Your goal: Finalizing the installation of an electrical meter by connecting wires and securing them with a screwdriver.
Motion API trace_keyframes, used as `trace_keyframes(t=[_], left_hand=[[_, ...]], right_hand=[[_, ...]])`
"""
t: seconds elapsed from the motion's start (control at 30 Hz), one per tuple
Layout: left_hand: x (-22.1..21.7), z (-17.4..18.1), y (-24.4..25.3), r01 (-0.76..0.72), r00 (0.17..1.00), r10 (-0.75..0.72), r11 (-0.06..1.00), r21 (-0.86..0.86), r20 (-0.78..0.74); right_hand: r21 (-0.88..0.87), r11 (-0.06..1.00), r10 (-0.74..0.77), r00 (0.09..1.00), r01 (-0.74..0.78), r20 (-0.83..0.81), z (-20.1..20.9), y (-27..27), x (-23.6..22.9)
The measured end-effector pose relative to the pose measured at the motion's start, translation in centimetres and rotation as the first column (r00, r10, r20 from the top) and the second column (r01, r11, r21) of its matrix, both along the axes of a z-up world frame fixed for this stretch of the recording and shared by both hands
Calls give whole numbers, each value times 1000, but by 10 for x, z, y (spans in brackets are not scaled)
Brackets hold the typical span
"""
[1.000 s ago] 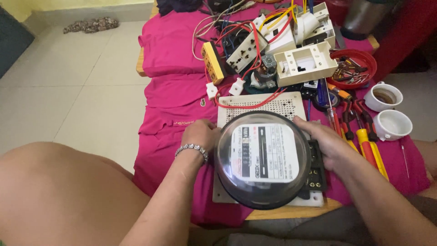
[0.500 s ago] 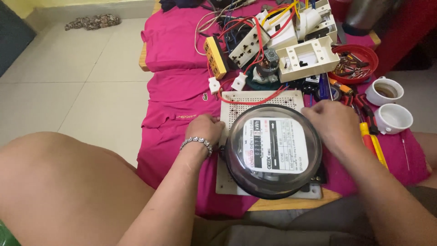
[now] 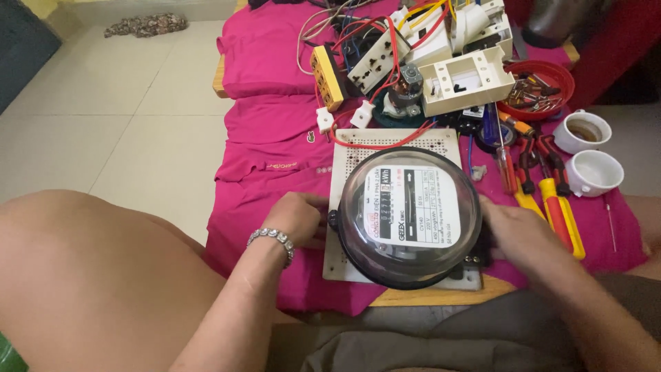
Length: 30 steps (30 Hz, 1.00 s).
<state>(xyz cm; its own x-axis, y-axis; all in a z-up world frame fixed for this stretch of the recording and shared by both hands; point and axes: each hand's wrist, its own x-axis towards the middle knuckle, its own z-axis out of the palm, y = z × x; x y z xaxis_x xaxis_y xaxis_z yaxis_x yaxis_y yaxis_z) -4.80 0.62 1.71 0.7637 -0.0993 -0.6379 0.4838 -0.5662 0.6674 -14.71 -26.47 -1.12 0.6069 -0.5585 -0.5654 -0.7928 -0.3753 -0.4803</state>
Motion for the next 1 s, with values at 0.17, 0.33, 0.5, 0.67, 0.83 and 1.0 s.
trace_keyframes(t=[0.17,0.33,0.5,0.67,0.83,1.0], left_hand=[[3,-8,0,103,990,-110,991,89,89],[17,-45,4,239,879,-369,890,389,303],[44,-84,17,526,457,-864,453,719,210],[11,-4,17,59,998,-59,998,-8,34],[11,9,34,60,994,-78,976,-210,-79],[9,7,34,62,983,-115,941,-332,-142]], right_hand=[[-191,973,130,991,-130,-12,-3,0,0],[-259,952,165,986,-166,-27,-15,-12,11],[-223,960,185,981,-169,54,-25,-26,16],[-218,969,148,982,-120,115,-22,-21,9],[103,994,-2,971,-23,239,-20,-26,8],[-211,968,159,982,-135,102,0,-9,7]])
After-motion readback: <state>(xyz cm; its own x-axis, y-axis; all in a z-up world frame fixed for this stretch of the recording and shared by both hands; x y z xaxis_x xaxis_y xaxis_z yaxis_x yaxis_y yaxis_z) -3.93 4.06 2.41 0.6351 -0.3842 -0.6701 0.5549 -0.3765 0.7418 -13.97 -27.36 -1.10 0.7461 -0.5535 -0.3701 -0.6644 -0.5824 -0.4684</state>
